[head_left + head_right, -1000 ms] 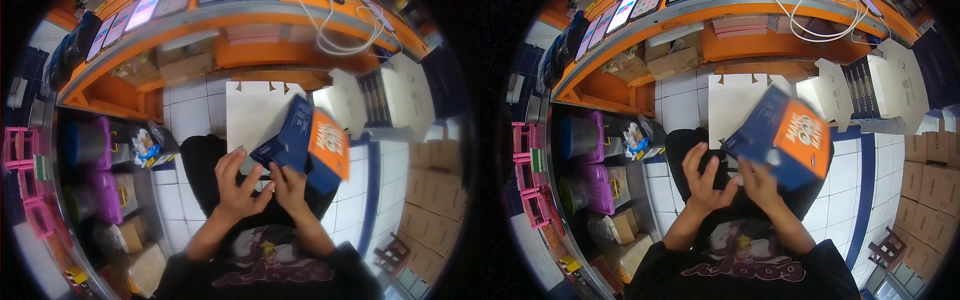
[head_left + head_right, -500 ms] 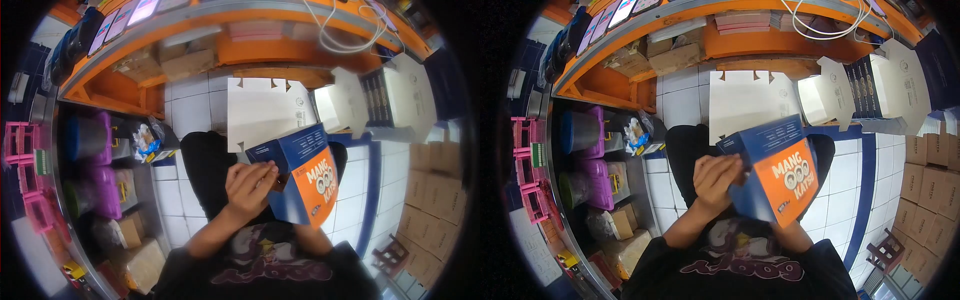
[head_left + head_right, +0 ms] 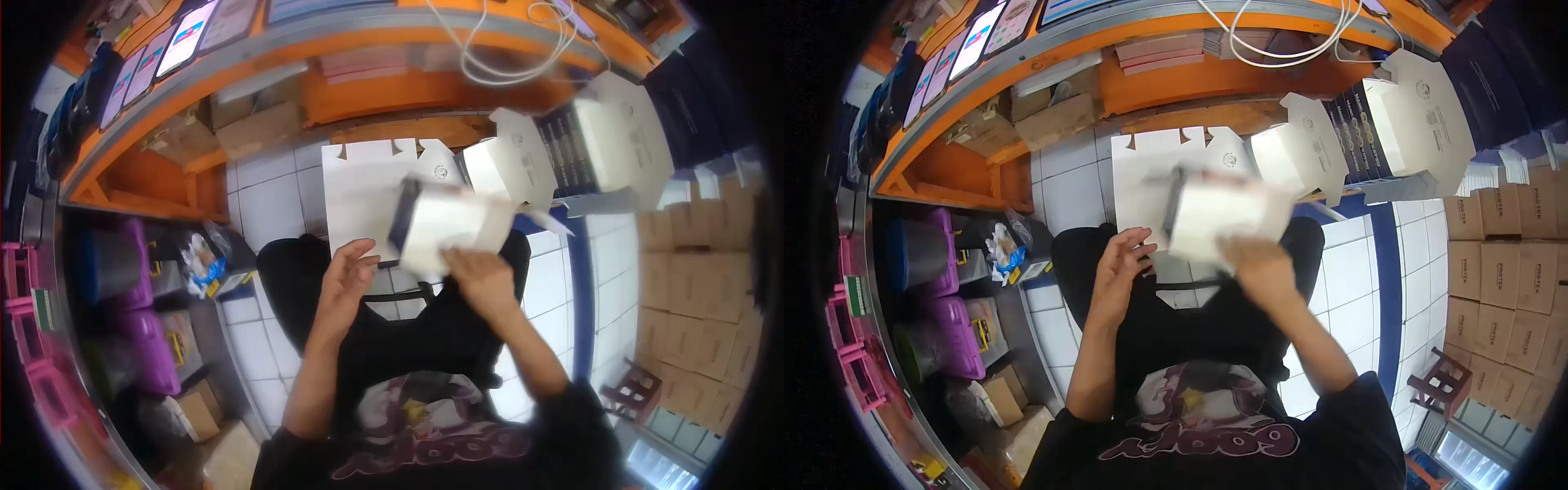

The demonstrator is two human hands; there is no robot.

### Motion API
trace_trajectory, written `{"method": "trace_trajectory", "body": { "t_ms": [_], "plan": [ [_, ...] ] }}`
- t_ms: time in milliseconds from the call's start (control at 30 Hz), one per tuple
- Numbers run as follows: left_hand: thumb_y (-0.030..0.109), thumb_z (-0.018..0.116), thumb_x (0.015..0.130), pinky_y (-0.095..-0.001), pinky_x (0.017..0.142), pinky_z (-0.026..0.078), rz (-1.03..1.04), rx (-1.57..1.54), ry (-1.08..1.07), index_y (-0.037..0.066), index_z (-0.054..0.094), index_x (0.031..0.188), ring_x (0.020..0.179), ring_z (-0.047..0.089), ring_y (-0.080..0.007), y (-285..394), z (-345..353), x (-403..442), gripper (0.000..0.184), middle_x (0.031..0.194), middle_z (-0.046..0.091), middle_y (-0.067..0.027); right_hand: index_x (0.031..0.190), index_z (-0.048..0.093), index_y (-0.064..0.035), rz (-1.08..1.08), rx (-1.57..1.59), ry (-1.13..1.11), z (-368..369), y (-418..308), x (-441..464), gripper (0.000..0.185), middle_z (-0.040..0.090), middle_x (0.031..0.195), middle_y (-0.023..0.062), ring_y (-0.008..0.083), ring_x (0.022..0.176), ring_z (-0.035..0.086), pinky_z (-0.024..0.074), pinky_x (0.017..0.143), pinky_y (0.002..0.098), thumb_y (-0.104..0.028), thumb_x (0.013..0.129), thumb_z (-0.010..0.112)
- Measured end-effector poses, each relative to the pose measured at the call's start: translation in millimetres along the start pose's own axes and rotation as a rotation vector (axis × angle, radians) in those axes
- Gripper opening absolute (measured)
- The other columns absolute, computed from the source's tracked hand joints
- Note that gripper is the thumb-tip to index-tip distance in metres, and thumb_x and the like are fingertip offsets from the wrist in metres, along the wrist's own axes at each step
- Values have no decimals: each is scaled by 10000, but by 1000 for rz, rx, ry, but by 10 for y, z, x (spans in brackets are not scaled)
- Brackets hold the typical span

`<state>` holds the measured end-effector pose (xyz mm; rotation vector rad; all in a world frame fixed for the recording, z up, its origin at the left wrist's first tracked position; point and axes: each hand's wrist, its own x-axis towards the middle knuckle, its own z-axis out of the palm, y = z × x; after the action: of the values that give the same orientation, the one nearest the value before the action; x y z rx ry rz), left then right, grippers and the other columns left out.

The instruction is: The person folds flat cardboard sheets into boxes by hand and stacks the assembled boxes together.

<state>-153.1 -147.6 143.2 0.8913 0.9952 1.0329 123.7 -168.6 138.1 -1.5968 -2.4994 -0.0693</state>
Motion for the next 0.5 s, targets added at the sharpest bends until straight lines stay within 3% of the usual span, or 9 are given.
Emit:
{"method": "trace_trajectory", "body": {
  "t_ms": [100, 167, 233, 267, 333, 367, 433, 467, 500],
  "plan": [
    [291, 601, 1049, -344, 946, 503, -79, 26, 49, 68, 542, 1363, 1127, 643, -217, -50, 68, 33, 389, 1351, 613, -120, 1294, 657, -135, 165, -90, 196, 422, 641, 224, 448, 750, 1036, 101, 264, 780, 719, 571, 671, 376, -47, 856, 623],
    [267, 609, 1045, -337, 932, 505, -96, 19, 50, 63, 545, 1353, 1117, 647, -213, -116, 90, 18, 375, 1335, 622, -123, 1417, 544, -112, 333, 2, 146, 568, 873, 444, 506, 748, 992, 142, 362, 737, 709, 575, 648, 431, -75, 919, 628],
    [243, 617, 1041, -331, 918, 508, -114, 18, 64, 57, 549, 1343, 1107, 650, -209, -141, 67, -18, 361, 1319, 630, -127, 1444, 499, -66, 704, 44, -136, 636, 880, 596, 584, 733, 1049, 181, 395, 852, 710, 574, 719, 456, -96, 891, 685],
    [228, 621, 1038, -322, 904, 511, -115, 19, 73, 52, 548, 1343, 1089, 657, -206, -137, 44, -35, 359, 1291, 646, -125, 1444, 499, -66, 685, 56, -139, 648, 778, 644, 584, 733, 1049, 181, 395, 852, 710, 574, 719, 456, -96, 891, 685],
    [208, 625, 1032, -300, 871, 514, -147, 48, 140, 38, 569, 1316, 1034, 674, -186, -124, -48, -55, 336, 1220, 679, -113, 1378, 559, -29, 429, 88, 205, 679, 500, 599, 526, 683, 1195, 194, 372, 1039, 671, 551, 902, 453, -136, 879, 683],
    [208, 625, 1032, -300, 871, 514, -151, 49, 157, 38, 569, 1316, 1034, 674, -186, -165, -128, -38, 336, 1220, 679, -113, 1344, 576, -37, 232, 48, 236, 710, 324, 579, 520, 655, 1259, 188, 357, 1168, 620, 495, 1012, 460, -153, 859, 724],
    [207, 617, 1033, -278, 842, 510, -185, 251, 335, 36, 620, 1256, 1016, 673, -152, -366, -313, 72, 280, 1166, 696, -100, 1392, 564, -73, 69, 294, -97, 686, -104, 653, 623, 614, 1355, 166, 356, 1248, 580, 427, 1097, 479, -241, 835, 789],
    [226, 632, 1009, -348, 842, 533, -154, 429, 434, 14, 653, 1211, 1002, 694, -232, -472, -382, 183, 294, 1124, 712, -130, 1406, 556, -76, -42, 267, -120, 872, -248, 625, 652, 552, 1457, 161, 344, 1352, 525, 371, 1160, 501, -330, 850, 782],
    [226, 632, 1009, -348, 842, 533, -156, 434, 434, 14, 653, 1211, 1002, 694, -232, -728, -500, 326, 294, 1124, 712, -130, 1417, 551, -79, -71, 267, -158, 1042, -348, 601, 687, 507, 1513, 164, 328, 1413, 477, 315, 1202, 517, -401, 852, 772]
  ]
}}
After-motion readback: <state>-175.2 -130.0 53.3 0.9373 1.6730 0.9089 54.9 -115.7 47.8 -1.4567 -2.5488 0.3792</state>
